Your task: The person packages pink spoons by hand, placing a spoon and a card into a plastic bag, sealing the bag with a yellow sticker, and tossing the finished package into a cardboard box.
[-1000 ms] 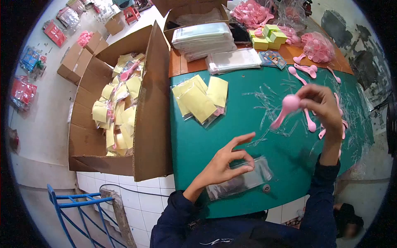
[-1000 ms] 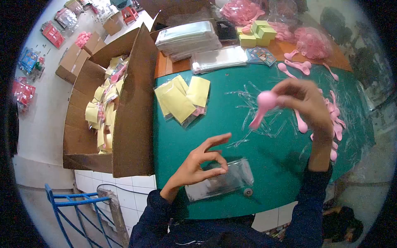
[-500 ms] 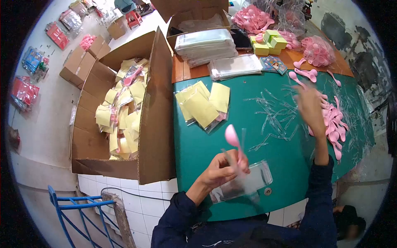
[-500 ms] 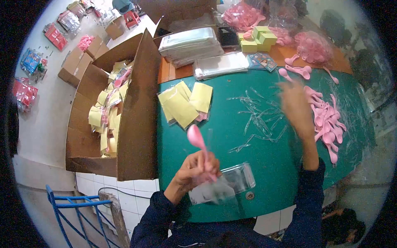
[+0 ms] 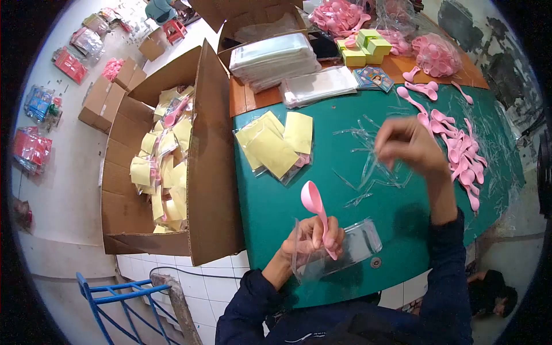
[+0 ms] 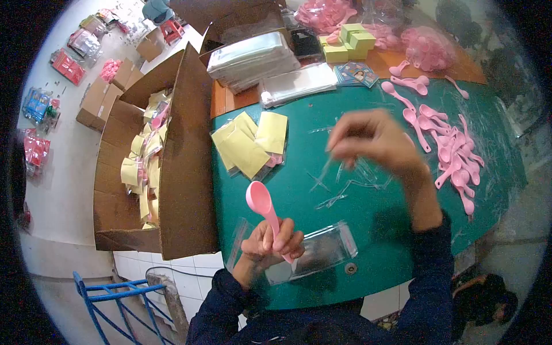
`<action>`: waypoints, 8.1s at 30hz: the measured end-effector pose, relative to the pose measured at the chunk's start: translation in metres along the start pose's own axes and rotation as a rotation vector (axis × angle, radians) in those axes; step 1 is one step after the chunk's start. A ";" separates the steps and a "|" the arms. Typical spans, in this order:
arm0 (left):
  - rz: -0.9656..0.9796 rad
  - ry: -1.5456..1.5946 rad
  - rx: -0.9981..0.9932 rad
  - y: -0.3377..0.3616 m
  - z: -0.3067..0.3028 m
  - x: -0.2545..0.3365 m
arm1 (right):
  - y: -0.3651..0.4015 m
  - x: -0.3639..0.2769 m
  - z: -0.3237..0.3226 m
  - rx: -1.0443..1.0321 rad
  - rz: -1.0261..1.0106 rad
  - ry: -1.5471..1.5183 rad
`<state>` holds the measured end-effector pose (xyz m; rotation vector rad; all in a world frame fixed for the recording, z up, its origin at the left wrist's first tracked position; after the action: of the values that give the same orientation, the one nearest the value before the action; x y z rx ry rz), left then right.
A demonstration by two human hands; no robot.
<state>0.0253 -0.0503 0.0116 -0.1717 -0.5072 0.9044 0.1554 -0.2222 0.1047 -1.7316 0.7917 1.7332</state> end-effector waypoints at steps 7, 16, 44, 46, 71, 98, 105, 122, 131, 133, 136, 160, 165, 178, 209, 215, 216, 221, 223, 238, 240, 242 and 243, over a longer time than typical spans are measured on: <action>0.240 -0.267 0.123 -0.006 0.002 0.026 | 0.016 0.030 -0.024 0.143 0.046 0.996; 0.284 -0.800 0.319 0.001 0.012 0.039 | 0.007 0.042 0.105 -0.184 0.197 -0.318; -0.109 -0.905 0.560 0.003 0.004 0.044 | 0.024 -0.042 0.066 0.241 -0.289 0.791; -0.081 -0.889 0.558 -0.001 0.006 0.040 | 0.023 -0.040 0.069 0.196 -0.257 0.790; -0.255 -0.785 0.442 -0.002 0.014 0.034 | 0.009 -0.005 0.074 0.160 -0.262 0.483; -0.105 -0.773 0.514 -0.002 0.018 0.048 | -0.036 -0.013 -0.041 0.289 -0.034 0.473; -0.118 -0.841 0.519 -0.001 0.017 0.042 | 0.032 -0.044 0.057 0.203 -0.055 0.415; -0.279 -1.246 0.447 0.000 0.020 0.037 | 0.023 -0.026 0.078 -0.176 0.056 0.698; -0.219 -1.415 0.382 0.001 0.020 0.032 | 0.014 0.011 0.097 -0.264 0.077 0.704; -0.211 -1.383 0.464 0.000 0.026 0.035 | 0.011 0.013 0.100 -0.261 -0.126 0.715; -0.290 -1.609 0.528 0.001 0.025 0.039 | 0.010 0.015 0.094 -0.365 -0.065 0.646; -0.073 -1.400 0.634 0.027 -0.004 0.062 | 0.025 0.044 0.056 0.146 0.065 0.404; -0.099 -0.611 0.659 0.058 0.016 0.013 | 0.029 0.033 0.109 0.138 -0.124 0.519; -0.229 -1.045 0.832 0.090 0.014 0.000 | 0.033 0.068 0.171 -0.215 -0.198 0.736; -0.137 -0.802 0.833 0.086 0.013 -0.013 | 0.042 0.049 0.125 -0.209 -0.198 0.778; -0.124 -0.752 0.821 0.086 0.032 -0.002 | 0.046 0.069 0.128 -0.108 -0.301 0.811; -0.113 -0.721 0.843 0.088 0.032 0.000 | 0.045 0.069 0.125 -0.107 -0.293 0.746; -0.097 -1.315 0.875 0.078 0.031 0.003 | 0.043 0.069 0.117 -0.154 -0.212 0.481; -0.094 -1.550 0.846 0.076 0.033 0.008 | 0.042 0.066 0.112 -0.149 -0.125 0.429; 0.036 -1.303 1.129 0.079 0.018 -0.006 | 0.045 0.100 0.115 0.161 0.221 -0.035; 0.075 -1.163 1.185 0.081 0.015 -0.010 | 0.045 0.101 0.115 0.186 0.214 -0.038; 0.116 -1.088 1.214 0.081 0.014 -0.011 | 0.045 0.101 0.115 0.209 0.210 -0.048; 0.139 -1.083 1.217 0.080 0.015 -0.011 | 0.045 0.101 0.115 0.217 0.221 -0.046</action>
<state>-0.0439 -0.0105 -0.0075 1.4727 -0.8349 1.2621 0.0439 -0.1686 0.0041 -1.5005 1.1415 1.7474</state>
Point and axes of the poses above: each hand's wrist, its own y-axis away from the middle knuckle, its own z-axis out of the palm, x = y × z, the point moved 5 cm from there along -y, towards the middle knuckle, and after that the axes turned 5 degrees about -x, right-handed, at the moved point
